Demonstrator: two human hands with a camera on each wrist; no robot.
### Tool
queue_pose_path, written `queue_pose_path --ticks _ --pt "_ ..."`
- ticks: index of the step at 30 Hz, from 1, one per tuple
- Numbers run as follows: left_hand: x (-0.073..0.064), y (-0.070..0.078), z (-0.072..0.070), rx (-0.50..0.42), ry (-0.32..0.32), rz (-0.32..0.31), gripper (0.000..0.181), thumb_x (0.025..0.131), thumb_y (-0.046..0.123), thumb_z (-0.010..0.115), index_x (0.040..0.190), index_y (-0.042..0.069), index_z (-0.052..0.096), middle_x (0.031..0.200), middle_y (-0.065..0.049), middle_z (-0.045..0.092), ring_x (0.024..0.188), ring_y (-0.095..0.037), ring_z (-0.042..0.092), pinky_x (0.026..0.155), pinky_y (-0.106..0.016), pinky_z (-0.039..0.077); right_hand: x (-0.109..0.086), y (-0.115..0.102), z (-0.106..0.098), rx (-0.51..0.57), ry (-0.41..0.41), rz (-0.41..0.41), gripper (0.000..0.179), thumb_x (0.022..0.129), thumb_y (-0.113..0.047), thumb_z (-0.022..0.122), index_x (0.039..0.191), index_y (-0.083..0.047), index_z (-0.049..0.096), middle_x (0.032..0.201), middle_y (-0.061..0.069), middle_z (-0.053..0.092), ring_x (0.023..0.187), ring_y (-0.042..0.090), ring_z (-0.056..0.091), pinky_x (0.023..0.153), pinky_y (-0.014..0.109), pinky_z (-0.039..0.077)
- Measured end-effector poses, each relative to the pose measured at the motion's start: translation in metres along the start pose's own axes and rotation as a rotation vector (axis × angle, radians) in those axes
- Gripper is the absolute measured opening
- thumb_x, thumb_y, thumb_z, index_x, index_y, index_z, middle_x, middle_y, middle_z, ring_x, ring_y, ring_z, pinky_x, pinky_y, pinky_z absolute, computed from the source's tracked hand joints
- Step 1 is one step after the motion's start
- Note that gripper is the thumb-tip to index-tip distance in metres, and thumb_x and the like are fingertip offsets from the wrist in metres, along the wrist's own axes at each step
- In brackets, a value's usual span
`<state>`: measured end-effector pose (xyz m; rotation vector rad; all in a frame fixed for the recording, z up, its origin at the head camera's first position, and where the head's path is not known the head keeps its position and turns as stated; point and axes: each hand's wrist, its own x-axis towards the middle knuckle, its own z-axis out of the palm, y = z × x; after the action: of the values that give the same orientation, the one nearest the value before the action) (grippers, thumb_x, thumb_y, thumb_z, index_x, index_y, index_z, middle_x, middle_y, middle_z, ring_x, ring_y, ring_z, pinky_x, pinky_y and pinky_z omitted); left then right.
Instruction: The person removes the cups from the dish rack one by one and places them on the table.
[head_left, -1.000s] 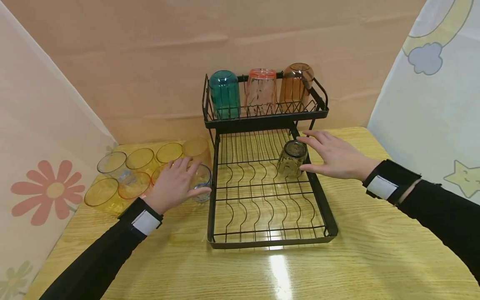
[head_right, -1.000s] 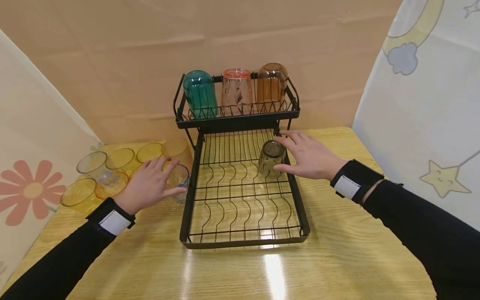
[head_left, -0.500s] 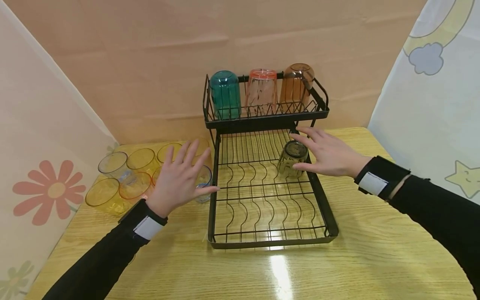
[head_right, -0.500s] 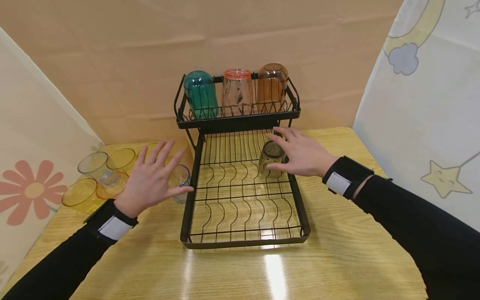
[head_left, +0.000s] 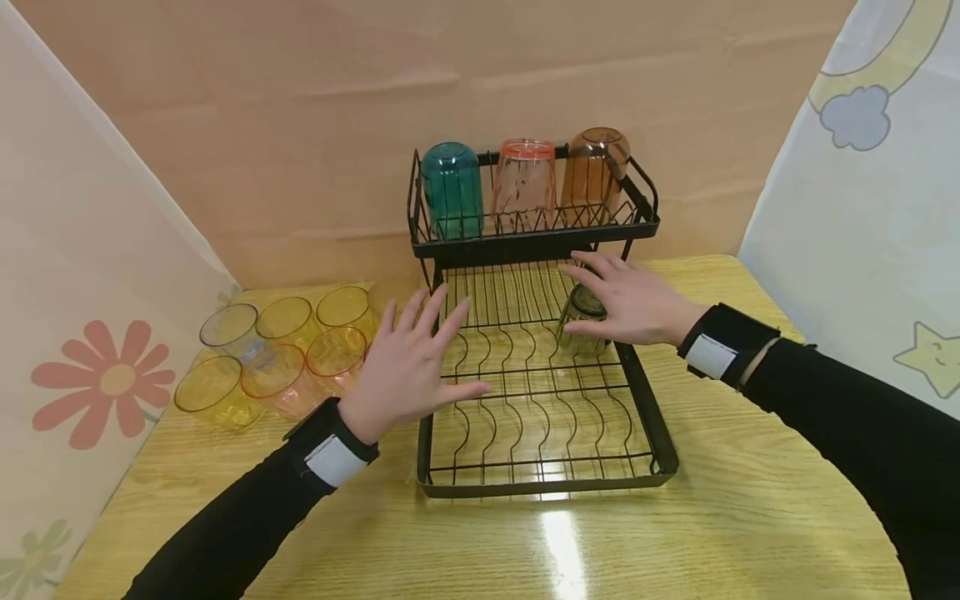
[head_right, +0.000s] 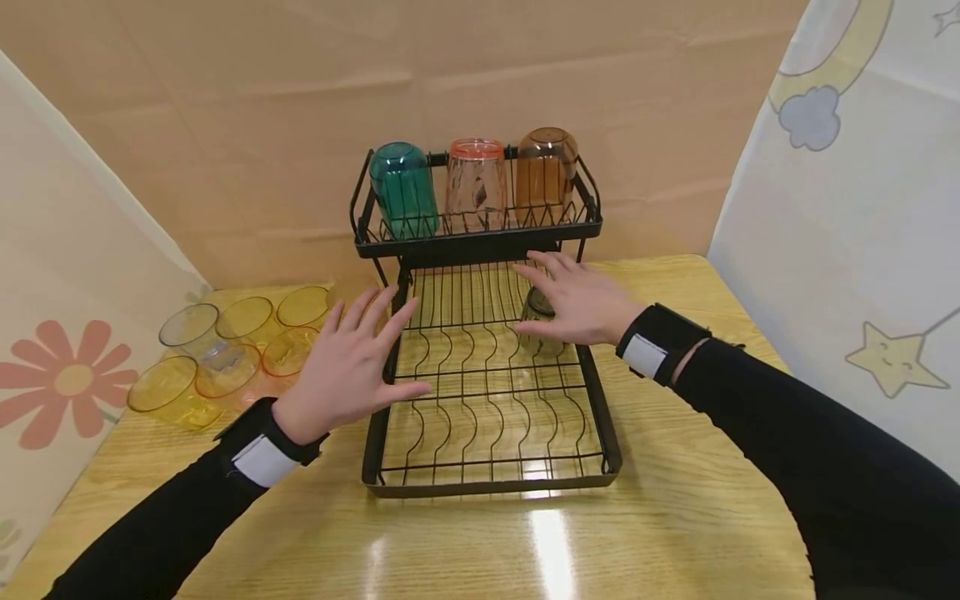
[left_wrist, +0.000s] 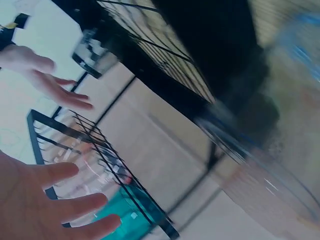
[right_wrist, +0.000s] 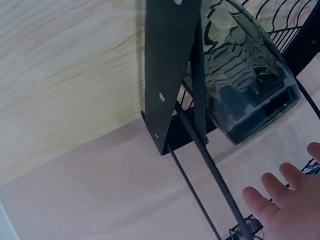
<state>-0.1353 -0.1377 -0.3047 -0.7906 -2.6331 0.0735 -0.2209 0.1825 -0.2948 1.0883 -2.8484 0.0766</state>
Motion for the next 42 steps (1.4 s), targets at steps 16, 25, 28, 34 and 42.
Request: queue_pose_path --ticks 16,25,28,34,42 --pt "0.019 0.049 0.001 -0.117 -0.126 -0.044 0.101 0.070 0.087 0.015 0.147 0.023 0.002 0.150 -0.013 0.014 0.134 -0.034 0.013 0.099 -0.059 0.017 0.025 -0.004 0.020 0.027 -0.092 0.077 0.089 0.079 -0.075 0.035 0.145 -0.016 0.022 0.147 0.018 0.018 0.130 0.040 0.020 0.094 0.054 0.030" --pt "0.024 0.067 0.001 -0.219 -0.178 -0.085 0.102 0.069 0.088 0.014 0.147 0.023 0.005 0.150 -0.011 0.012 0.134 -0.033 0.013 0.098 -0.059 0.019 0.027 -0.003 0.035 -0.092 -0.110 0.118 0.076 0.085 -0.063 0.042 0.137 -0.007 0.037 0.136 0.025 0.035 0.122 0.042 0.034 0.087 0.052 0.038" --pt "0.027 0.069 0.003 -0.244 -0.178 -0.096 0.101 0.069 0.087 0.014 0.147 0.024 0.006 0.150 -0.010 0.013 0.134 -0.032 0.015 0.098 -0.058 0.020 0.028 -0.002 0.039 -0.143 -0.054 0.084 0.064 0.086 -0.055 0.048 0.125 -0.004 0.048 0.123 0.024 0.046 0.110 0.039 0.045 0.080 0.049 0.043" --pt "0.031 0.071 0.005 -0.330 -0.209 -0.126 0.099 0.071 0.086 0.016 0.147 0.024 0.008 0.150 -0.010 0.013 0.134 -0.031 0.015 0.098 -0.058 0.021 0.028 -0.004 0.042 -0.180 0.022 0.055 0.050 0.085 -0.048 0.054 0.106 -0.002 0.053 0.104 0.018 0.053 0.092 0.034 0.052 0.068 0.044 0.048" --pt "0.038 0.067 0.004 -0.650 -0.195 -0.218 0.093 0.078 0.079 0.027 0.146 0.019 0.009 0.150 -0.007 0.011 0.134 -0.027 0.015 0.100 -0.051 0.022 0.025 -0.017 0.016 -0.111 0.147 0.122 0.044 0.086 -0.045 0.051 0.102 -0.004 0.057 0.090 0.011 0.053 0.074 0.026 0.051 0.055 0.039 0.045"
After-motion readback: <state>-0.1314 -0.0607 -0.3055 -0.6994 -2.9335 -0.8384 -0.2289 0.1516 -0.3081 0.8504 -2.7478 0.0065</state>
